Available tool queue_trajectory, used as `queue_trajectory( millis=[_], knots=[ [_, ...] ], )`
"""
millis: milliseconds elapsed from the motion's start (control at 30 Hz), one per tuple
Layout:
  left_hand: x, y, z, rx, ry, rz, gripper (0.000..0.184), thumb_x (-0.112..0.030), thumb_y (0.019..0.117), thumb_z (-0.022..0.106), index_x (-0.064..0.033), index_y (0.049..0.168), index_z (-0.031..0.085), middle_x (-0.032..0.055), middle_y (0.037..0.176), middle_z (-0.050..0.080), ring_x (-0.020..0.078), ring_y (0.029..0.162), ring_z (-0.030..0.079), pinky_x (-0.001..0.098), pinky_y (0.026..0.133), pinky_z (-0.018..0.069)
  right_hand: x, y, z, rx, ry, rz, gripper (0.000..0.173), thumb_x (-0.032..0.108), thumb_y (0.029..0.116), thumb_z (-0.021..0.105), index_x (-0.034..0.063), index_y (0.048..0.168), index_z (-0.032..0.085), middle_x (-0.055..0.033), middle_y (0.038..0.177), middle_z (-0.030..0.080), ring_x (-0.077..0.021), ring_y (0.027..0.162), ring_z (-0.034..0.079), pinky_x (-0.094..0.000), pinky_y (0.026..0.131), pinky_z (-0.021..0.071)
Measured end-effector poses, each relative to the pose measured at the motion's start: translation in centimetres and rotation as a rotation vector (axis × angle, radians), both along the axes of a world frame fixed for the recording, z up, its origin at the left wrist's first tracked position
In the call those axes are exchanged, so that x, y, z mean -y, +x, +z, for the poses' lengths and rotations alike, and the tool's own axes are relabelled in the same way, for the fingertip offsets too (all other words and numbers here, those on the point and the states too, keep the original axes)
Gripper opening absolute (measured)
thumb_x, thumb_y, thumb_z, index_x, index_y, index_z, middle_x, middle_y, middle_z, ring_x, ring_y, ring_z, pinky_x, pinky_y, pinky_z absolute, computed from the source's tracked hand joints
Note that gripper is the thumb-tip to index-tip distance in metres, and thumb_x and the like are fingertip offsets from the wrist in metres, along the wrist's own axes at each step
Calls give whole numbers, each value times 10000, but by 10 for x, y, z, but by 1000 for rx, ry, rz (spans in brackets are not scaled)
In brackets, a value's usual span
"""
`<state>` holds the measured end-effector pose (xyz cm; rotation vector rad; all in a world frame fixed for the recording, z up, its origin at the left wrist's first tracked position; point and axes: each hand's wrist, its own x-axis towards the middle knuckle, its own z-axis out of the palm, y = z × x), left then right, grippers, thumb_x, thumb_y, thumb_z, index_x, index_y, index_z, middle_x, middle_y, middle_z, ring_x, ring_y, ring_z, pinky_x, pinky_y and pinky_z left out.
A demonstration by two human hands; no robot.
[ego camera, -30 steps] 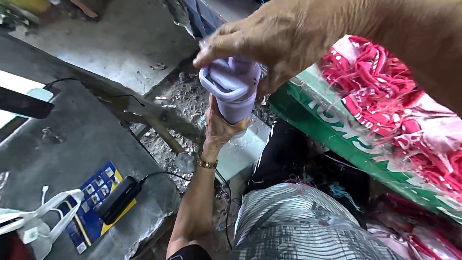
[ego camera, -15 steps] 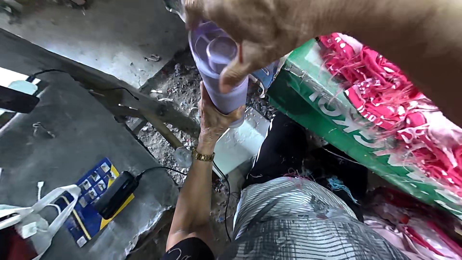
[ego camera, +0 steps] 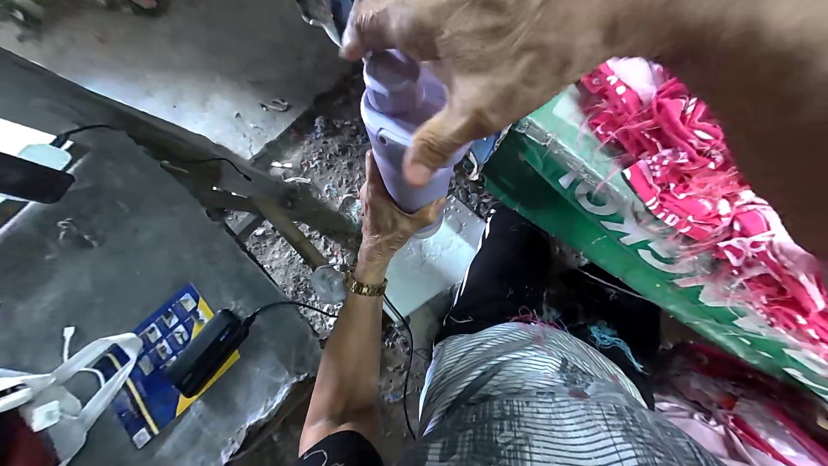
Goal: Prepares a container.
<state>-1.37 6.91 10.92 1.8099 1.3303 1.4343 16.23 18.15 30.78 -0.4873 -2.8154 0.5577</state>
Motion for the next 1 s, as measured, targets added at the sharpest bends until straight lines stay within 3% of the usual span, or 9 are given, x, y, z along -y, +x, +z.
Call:
queue_trajectory(
  millis=[67,100,200,300,433,600,733,900,1000],
  knots=[
    [0,0,1,27,-6,-4,1017,-364,734,860,41,1505,334,116,1375,577,54,1270,559,229,1098,438,0,2,7,19,-60,45,833,440,786,808,70,1481,535,-88,1263,674,-172,1148,616,-371,958,497],
    [-1,0,1,36,-3,1,1012,-349,730,858,36,1504,333,111,1377,574,52,1266,560,229,1095,442,2,-1,9,18,-46,13,783,451,805,795,65,1445,560,-89,1194,685,-172,1075,625,-381,905,506],
    [1,1,1,105,-33,8,1044,-358,701,878,8,1510,327,67,1385,566,37,1260,560,219,1077,460,14,-6,15,53,72,-143,681,689,940,536,56,1153,671,-35,882,645,-138,835,611,-372,728,467],
    [3,0,7,166,-73,-30,1064,-363,719,875,2,1533,294,44,1422,543,22,1281,539,213,1096,444,5,8,10,-114,4,-108,445,483,845,752,63,980,693,8,758,624,-54,704,569,-262,615,440],
    [-16,-6,12,217,-1,-97,997,-346,668,900,86,1419,406,38,1285,639,-2,1193,601,218,1071,486,-7,10,13,-36,75,169,775,297,752,768,124,1478,562,-60,1252,680,-168,1133,617,-363,919,509],
    [-11,-9,15,421,-85,-197,925,-263,634,908,3,1389,445,-76,1235,659,-23,1139,626,213,1019,527,-15,4,4,-43,57,299,672,259,808,755,127,1444,583,-45,1284,662,-138,1169,614,-316,969,506],
    [-3,-13,28,431,-96,-302,902,-274,666,900,-16,1410,460,-116,1245,654,-56,1160,600,182,1032,504,-26,-2,-8,-195,103,274,524,474,859,718,144,1263,668,28,1016,687,-15,918,640,-212,777,544],
    [0,-12,36,425,-60,-395,763,-377,741,849,-66,1355,520,-157,1199,661,-84,1138,597,153,994,506,-8,-15,-2,-124,276,178,619,632,836,600,111,1162,673,8,937,656,-51,856,597,-274,711,484],
    [5,-14,34,498,-86,-477,716,-414,744,863,-132,1331,563,-159,1188,677,-67,1124,615,168,978,520,4,-17,-1,-141,215,178,751,714,813,596,108,1253,659,4,983,671,-60,891,606,-307,734,503]
  ],
)
